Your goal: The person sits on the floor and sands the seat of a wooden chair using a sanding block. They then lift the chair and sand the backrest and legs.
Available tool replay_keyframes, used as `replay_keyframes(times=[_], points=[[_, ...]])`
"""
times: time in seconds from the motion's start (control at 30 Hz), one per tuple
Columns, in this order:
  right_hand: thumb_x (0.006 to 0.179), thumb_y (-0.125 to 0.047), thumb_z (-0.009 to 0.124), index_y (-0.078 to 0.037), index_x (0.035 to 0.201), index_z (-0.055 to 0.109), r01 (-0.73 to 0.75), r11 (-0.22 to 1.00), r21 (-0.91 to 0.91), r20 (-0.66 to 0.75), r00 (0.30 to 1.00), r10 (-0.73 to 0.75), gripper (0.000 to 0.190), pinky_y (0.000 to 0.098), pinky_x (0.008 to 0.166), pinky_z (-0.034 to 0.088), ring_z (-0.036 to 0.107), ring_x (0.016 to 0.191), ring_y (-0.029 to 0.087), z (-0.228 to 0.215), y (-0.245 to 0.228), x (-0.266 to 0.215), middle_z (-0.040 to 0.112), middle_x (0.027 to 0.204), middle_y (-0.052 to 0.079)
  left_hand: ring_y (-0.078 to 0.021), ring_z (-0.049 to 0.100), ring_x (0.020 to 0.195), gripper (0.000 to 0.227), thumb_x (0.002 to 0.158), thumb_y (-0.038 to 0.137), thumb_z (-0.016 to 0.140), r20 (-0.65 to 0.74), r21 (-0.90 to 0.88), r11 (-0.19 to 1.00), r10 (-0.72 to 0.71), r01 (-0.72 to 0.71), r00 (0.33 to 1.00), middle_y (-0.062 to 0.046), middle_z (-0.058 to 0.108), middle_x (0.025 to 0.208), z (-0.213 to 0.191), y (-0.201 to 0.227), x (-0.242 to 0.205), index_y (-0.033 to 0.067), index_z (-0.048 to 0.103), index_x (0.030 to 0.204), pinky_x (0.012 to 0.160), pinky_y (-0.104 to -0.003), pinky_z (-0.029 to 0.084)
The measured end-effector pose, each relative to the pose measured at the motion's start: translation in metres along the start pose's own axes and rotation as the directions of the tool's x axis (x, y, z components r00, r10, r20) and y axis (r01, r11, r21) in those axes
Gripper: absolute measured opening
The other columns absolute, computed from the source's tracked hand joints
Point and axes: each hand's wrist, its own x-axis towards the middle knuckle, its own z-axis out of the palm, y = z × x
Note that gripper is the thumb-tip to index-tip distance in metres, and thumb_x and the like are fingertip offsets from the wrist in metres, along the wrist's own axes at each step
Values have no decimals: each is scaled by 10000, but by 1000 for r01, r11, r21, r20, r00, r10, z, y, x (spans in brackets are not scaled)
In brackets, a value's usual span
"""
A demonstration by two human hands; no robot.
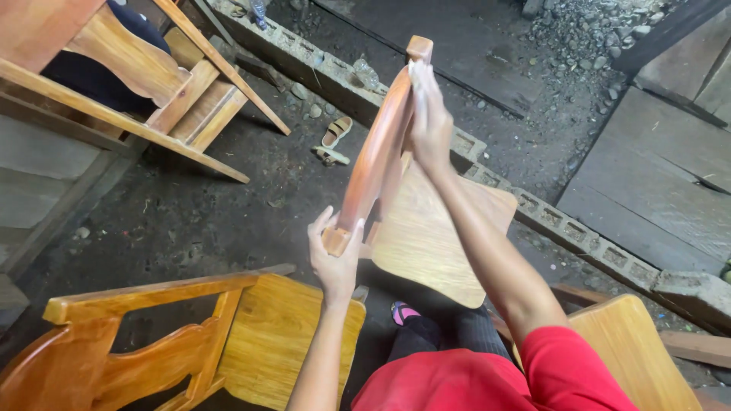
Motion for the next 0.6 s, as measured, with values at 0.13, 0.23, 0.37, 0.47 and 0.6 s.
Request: replay_keyframes(times=[0.13,0.23,0.37,0.47,0.6], points=[[1164,-80,380,-5,1558,408,245,969,16,117,962,-245,402,490,1370,227,267,1595,360,1,-4,-63,363,1648,153,-203,678,964,441,783,56,922,-58,28,987,160,-159,985,-99,666,1032,4,-4,3,41,668,1142,908,-292,552],[1156,-183,351,-11,1557,402,-53,983,177,36,998,48,439,388,1336,245,311,1565,271,7,10,-29,367,1642,142,-230,678,965,421,751,9,937,-84,22,973,230,-229,970,-120,686,1041,7,-12,3,44,665,1070,918,-316,563],[1151,-244,333,-101,1546,468,-108,990,91,-31,993,111,441,370,1316,237,279,1579,237,17,25,14,412,1635,96,-221,677,973,411,768,26,926,-85,31,986,167,-165,982,-118,682,1048,10,-10,2,49,654,1075,932,-315,556],[1192,-177,309,-54,1599,354,51,991,126,-13,999,-50,428,408,1393,172,257,1619,267,12,12,-9,330,1684,112,-246,692,1015,581,731,95,945,-154,24,1000,-6,10,988,-170,674,1091,17,-10,-3,15,591,1184,957,-342,558],[1162,-79,334,-74,1577,404,123,992,-8,90,988,-122,421,475,1376,192,303,1595,306,2,30,2,361,1663,133,-228,638,1057,702,753,87,919,-152,-5,997,-78,78,985,-161,695,1070,18,-4,-6,62,476,1296,1056,-370,479]])
